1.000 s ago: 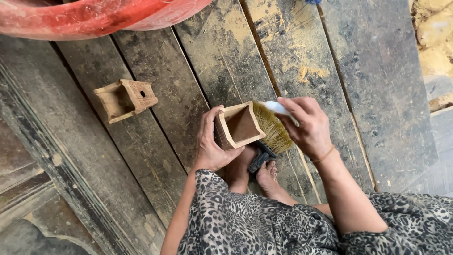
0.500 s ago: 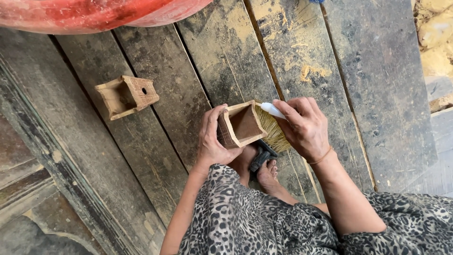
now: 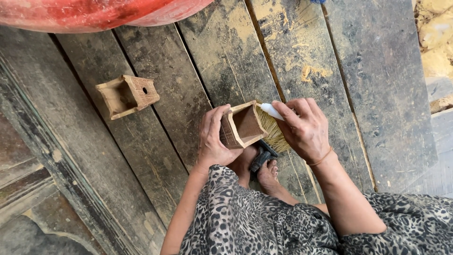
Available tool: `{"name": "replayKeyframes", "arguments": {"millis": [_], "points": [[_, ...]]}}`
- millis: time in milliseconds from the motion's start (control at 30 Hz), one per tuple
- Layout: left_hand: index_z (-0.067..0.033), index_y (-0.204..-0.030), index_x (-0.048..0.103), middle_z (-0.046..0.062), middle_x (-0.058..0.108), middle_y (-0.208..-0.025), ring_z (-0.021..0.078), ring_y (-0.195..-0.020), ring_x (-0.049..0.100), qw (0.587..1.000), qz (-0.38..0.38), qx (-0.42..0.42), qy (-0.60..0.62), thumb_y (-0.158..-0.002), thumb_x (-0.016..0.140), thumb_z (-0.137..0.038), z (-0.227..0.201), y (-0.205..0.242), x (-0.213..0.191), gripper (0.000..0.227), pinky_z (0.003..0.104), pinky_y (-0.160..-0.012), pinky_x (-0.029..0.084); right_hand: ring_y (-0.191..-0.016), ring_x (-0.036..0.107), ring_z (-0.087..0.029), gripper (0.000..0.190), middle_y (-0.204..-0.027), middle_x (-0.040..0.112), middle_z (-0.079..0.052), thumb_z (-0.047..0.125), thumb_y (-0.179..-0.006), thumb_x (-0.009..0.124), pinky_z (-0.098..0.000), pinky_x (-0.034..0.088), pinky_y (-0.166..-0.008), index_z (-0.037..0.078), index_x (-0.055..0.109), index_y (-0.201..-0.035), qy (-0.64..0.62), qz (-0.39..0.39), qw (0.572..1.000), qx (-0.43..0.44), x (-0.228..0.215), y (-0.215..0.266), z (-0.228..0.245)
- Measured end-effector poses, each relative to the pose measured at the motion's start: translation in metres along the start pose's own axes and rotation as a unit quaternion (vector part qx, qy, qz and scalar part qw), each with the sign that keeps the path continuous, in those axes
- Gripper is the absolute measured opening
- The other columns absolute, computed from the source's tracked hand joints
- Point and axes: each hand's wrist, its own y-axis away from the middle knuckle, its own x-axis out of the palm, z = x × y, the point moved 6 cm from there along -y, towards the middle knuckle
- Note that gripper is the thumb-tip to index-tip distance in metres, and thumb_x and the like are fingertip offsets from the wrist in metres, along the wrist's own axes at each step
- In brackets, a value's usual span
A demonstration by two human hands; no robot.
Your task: The person cleans small, hollow, house-shaped clay objects using a brush and a small white tool. They pick up each object from a red basin, brush the exterior and interior, and then place the cleaned object on the wooden floor.
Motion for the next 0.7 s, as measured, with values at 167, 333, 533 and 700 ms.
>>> {"name": "replayKeyframes", "arguments": {"millis": [167,333,533,700], "points": [[-0.0137,-0.138,0.058,0.009,0.063,-0.121,0.0342,-0.11,0.064,0.999,0.007,0.009,-0.045,-0.049,0.092,-0.022,-0.01,-0.003,-0.002,0.095,0.049,-0.096,0.049,-0.079,0.056,-0.025,0.034,-0.095,0.059,-0.007,0.012,-0.087,0.08,-0.0395,0.055,-0.073,0.015,0.076,-0.121,0.035,0.011,0.999,-0.01,0.007,0.007,-0.001],[-0.0149,-0.137,0.059,0.009,0.063,-0.121,0.0346,-0.11,0.064,0.997,0.012,0.018,-0.076,-0.051,0.093,-0.026,-0.019,-0.004,-0.005,0.094,0.049,-0.094,0.048,-0.078,0.057,-0.027,0.034,-0.094,0.059,-0.009,0.01,-0.085,0.08,-0.0402,0.054,-0.072,0.013,0.075,-0.118,0.052,0.012,0.998,-0.028,0.003,0.002,0.008],[-0.0151,-0.137,0.059,0.01,0.063,-0.121,0.0356,-0.111,0.063,0.995,0.022,0.011,-0.092,-0.05,0.092,-0.026,-0.027,-0.005,-0.008,0.094,0.05,-0.095,0.047,-0.077,0.056,-0.026,0.033,-0.092,0.059,-0.008,0.009,-0.084,0.078,-0.0387,0.054,-0.071,0.014,0.076,-0.117,0.068,-0.002,0.997,-0.038,0.0,-0.003,0.014],[-0.0154,-0.137,0.058,0.01,0.063,-0.122,0.0356,-0.112,0.063,0.995,0.02,0.015,-0.097,-0.051,0.092,-0.025,-0.026,-0.005,-0.007,0.094,0.051,-0.096,0.046,-0.075,0.057,-0.028,0.031,-0.091,0.058,-0.009,0.005,-0.083,0.077,-0.0398,0.054,-0.071,0.012,0.076,-0.113,0.061,-0.017,0.997,-0.041,-0.002,-0.006,0.017]]}}
